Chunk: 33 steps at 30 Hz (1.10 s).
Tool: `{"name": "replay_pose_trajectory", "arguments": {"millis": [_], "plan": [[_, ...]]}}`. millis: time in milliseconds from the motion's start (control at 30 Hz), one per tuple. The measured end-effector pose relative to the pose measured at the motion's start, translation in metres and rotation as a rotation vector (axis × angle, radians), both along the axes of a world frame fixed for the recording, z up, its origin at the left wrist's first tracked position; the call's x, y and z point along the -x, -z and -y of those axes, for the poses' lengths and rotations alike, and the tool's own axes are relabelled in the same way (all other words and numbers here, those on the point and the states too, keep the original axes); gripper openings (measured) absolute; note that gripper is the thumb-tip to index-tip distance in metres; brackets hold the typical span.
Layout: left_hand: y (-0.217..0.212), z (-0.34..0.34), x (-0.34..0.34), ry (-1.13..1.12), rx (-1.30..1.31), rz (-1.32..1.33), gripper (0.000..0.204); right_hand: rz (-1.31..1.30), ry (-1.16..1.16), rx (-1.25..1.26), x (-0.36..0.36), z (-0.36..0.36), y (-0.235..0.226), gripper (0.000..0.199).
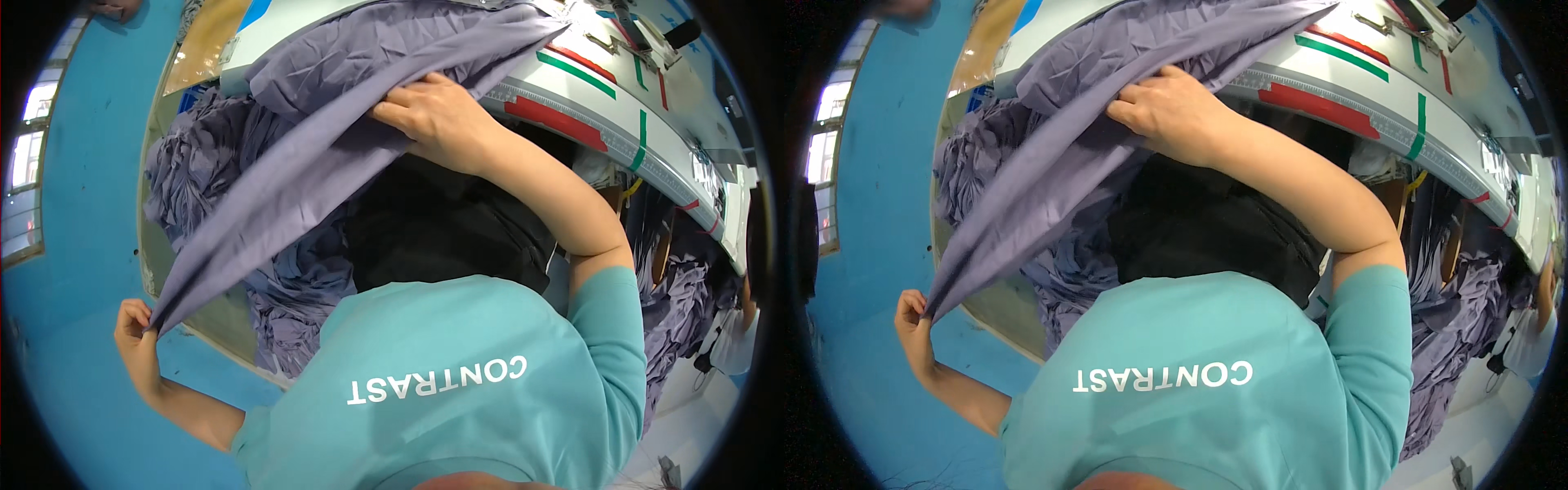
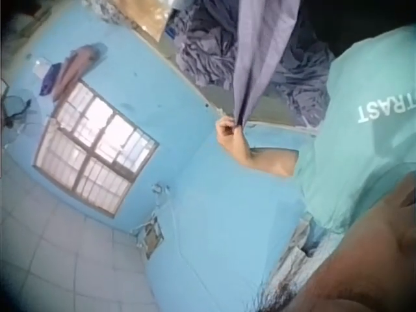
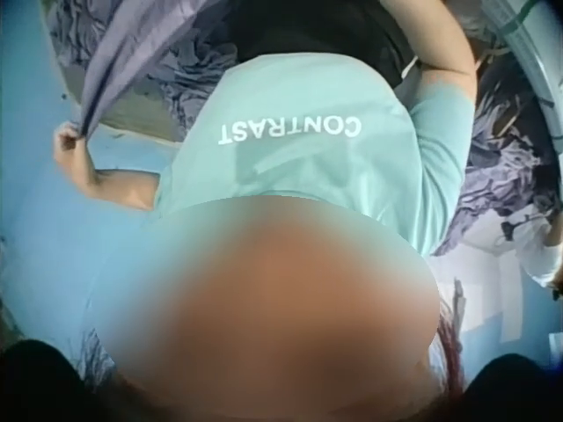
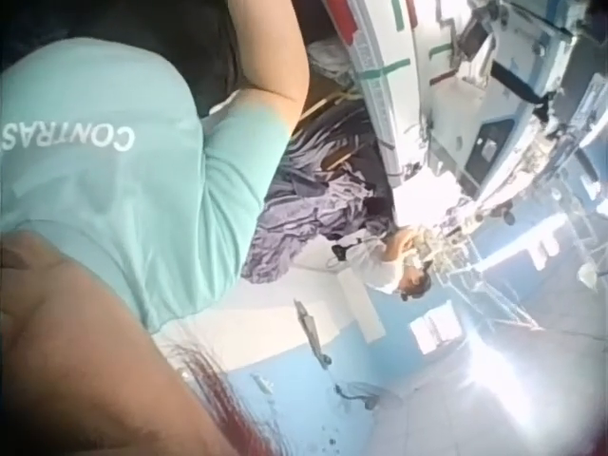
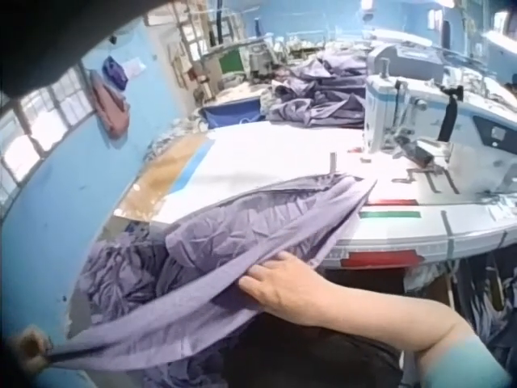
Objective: Sewing purple garment pieces using an industrial sewing machine.
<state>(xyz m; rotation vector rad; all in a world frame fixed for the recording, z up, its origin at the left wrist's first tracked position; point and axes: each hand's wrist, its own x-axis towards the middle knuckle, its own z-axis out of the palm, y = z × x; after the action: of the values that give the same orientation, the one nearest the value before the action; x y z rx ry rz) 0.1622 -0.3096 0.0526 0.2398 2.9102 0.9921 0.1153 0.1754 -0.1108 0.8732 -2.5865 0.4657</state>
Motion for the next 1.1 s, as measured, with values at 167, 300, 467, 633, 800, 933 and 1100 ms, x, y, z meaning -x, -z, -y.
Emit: {"name": "replay_pose_trajectory", "arguments": {"millis": [167,300,467,633,800,933,1100], "plan": [[0.013,0.001,-0.003,-0.185,-0.193,0.112,0.024,-0.057,0.061,-0.011,-0.008,-0.005,-0.004,0.028],[0.02,0.004,-0.007,-0.197,-0.281,0.169,0.023,-0.169,0.167,-0.03,-0.006,-0.007,0.004,0.027],[0.022,0.022,-0.017,-0.005,-0.36,0.278,0.037,-0.094,0.16,-0.055,-0.002,-0.01,0.011,0.029],[0.033,0.04,-0.02,0.132,-0.455,0.366,0.061,-0.023,0.087,-0.112,-0.01,-0.018,0.009,0.032],[0.029,0.058,-0.019,0.076,-0.421,0.156,0.064,-0.09,0.166,-0.16,-0.013,-0.018,0.011,0.038],[0.011,0.068,-0.025,0.322,-0.41,0.086,0.073,-0.179,0.223,-0.215,-0.011,-0.015,0.013,0.038],[0.0,0.046,-0.027,-0.002,-0.223,0.064,0.044,-0.096,0.044,-0.105,-0.016,-0.016,0.008,0.023]]}}
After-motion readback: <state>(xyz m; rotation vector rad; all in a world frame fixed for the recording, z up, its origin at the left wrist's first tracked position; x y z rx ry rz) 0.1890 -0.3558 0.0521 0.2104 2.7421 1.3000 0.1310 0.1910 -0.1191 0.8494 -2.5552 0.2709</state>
